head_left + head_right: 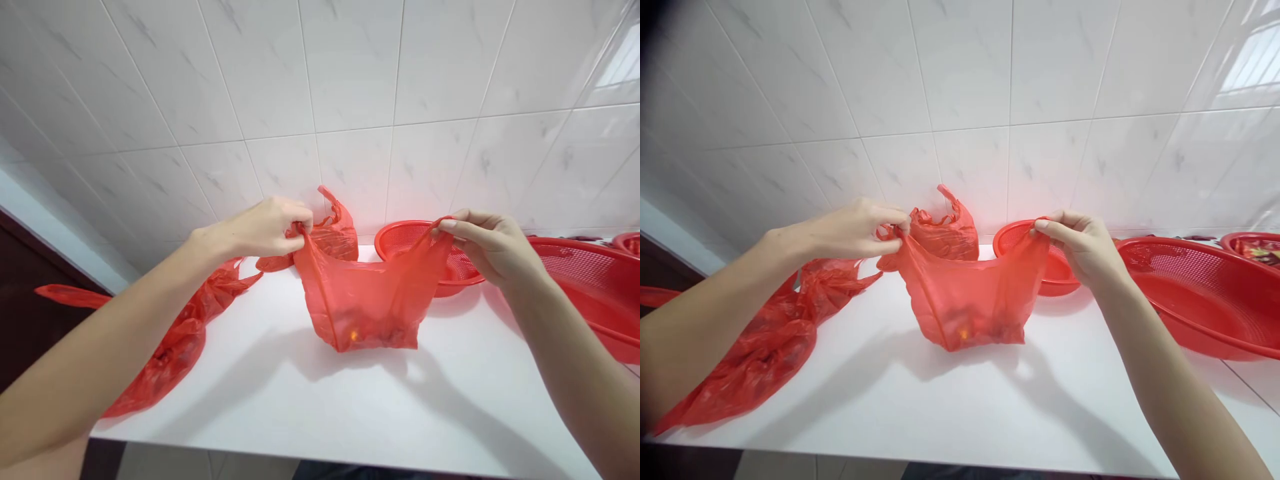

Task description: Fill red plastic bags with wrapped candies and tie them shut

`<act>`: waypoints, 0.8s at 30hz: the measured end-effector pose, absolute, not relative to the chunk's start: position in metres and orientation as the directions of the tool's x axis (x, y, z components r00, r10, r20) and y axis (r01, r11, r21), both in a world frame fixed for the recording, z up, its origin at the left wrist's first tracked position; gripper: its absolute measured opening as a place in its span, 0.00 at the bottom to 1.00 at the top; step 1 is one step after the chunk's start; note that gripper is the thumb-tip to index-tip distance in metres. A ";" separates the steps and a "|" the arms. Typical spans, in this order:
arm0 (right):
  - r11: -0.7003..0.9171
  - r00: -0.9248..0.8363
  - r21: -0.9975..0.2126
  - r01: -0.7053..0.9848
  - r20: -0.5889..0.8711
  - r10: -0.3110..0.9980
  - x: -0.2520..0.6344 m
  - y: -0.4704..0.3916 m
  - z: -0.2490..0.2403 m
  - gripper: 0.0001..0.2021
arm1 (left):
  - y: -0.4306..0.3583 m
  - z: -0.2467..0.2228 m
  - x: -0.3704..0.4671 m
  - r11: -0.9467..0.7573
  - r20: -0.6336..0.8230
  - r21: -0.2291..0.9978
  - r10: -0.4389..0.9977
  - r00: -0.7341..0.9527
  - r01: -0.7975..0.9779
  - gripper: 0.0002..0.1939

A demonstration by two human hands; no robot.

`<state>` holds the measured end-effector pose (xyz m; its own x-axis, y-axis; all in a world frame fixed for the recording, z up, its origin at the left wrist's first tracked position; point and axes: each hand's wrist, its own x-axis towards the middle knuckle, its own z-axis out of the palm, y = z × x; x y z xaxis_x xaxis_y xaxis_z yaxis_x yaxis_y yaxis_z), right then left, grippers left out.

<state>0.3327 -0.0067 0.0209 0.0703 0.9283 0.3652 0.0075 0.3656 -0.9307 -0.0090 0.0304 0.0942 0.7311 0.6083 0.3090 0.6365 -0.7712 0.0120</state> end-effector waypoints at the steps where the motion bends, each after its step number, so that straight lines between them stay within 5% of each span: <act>1: 0.369 0.057 -0.929 0.003 0.369 0.928 0.330 -0.006 0.023 0.16 | 0.029 0.096 -0.007 -0.774 0.303 0.024 0.609 0.733 0.633 0.07; 9: 0.446 -0.144 -0.893 -0.066 0.450 0.881 0.286 -0.002 0.018 0.11 | 0.031 0.073 0.031 -0.865 0.608 0.353 0.502 0.615 0.358 0.08; 16: 0.556 -0.175 -0.831 -0.009 0.549 0.818 0.256 -0.003 0.008 0.12 | 0.040 0.027 0.050 -0.771 0.569 0.615 0.578 0.585 0.164 0.17; 24: 0.720 -0.117 -0.681 0.133 0.711 0.694 0.253 0.005 -0.006 0.07 | 0.051 0.002 0.063 -0.652 0.561 0.758 0.643 0.521 -0.010 0.09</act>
<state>0.2525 0.0052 -0.0056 -0.1171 0.6936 0.7108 0.1332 0.7202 -0.6808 0.0627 0.0510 0.0018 0.5210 0.6434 0.5609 -0.0105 -0.6522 0.7579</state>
